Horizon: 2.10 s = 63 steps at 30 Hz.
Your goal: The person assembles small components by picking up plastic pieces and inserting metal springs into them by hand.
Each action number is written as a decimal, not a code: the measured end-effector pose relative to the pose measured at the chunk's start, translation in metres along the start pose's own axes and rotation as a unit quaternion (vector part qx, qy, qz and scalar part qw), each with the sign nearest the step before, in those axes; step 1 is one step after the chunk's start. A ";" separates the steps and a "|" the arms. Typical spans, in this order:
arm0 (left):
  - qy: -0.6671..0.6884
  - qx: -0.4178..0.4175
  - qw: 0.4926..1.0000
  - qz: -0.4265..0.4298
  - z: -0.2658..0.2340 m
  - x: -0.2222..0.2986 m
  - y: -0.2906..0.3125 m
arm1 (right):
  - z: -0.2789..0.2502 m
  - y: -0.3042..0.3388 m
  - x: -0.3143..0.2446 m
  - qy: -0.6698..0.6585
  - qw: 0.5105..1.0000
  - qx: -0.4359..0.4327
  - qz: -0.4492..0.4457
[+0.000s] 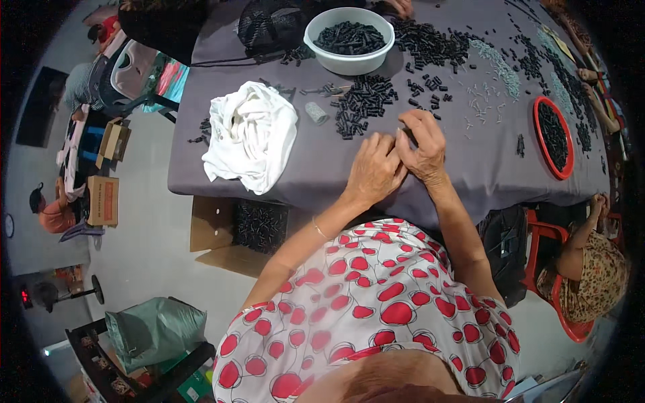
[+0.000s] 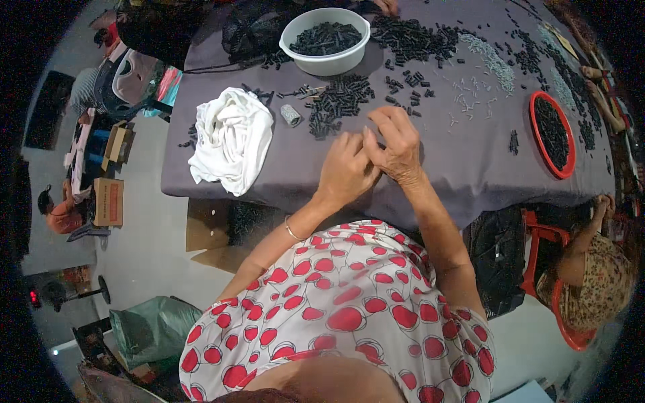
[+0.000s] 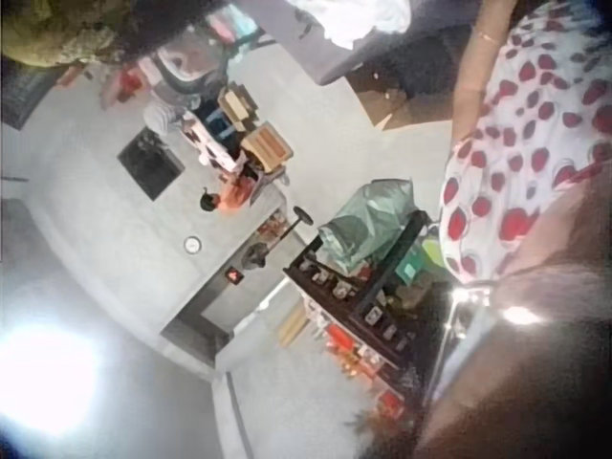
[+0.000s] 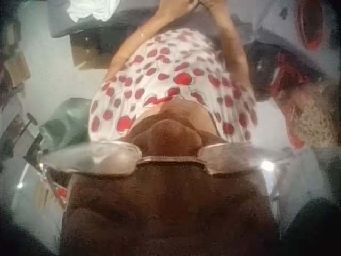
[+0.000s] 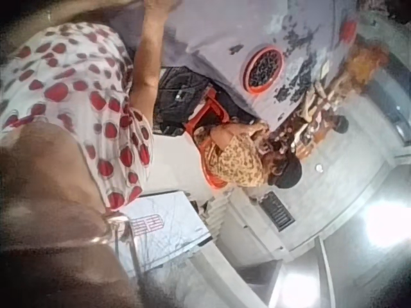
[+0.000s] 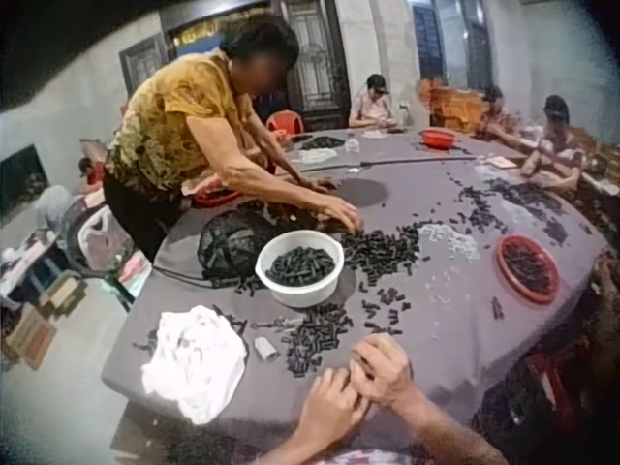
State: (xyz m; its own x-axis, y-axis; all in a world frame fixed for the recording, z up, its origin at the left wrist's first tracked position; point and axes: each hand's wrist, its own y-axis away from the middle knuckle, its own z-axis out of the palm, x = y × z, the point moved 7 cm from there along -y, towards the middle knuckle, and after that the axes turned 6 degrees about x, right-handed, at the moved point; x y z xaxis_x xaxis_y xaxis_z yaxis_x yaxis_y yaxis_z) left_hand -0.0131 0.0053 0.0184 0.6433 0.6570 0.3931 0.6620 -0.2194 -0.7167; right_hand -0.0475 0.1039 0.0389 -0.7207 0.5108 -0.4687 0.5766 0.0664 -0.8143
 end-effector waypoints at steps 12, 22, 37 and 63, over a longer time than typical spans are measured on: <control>-0.018 -0.022 1.000 0.007 0.000 0.004 0.001 | -0.002 0.003 0.006 0.004 0.999 0.019 0.044; -0.016 -0.010 1.000 -0.002 0.000 0.002 0.000 | -0.001 -0.003 0.005 -0.008 0.998 0.005 0.067; -0.018 0.004 1.000 0.019 -0.003 0.006 0.002 | -0.002 -0.002 0.004 -0.010 0.997 0.024 0.068; 0.226 -0.028 0.962 -0.151 0.004 -0.024 0.025 | -0.015 -0.032 -0.092 -0.091 0.982 -0.016 -0.164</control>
State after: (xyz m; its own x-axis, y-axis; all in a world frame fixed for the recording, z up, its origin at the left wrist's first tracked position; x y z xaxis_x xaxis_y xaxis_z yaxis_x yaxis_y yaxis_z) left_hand -0.0133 -0.0128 -0.0118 0.5123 0.3193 0.7972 0.8560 -0.1147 -0.5041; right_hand 0.0062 0.0676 0.1131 -0.9249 0.2962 -0.2384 0.3112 0.2295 -0.9222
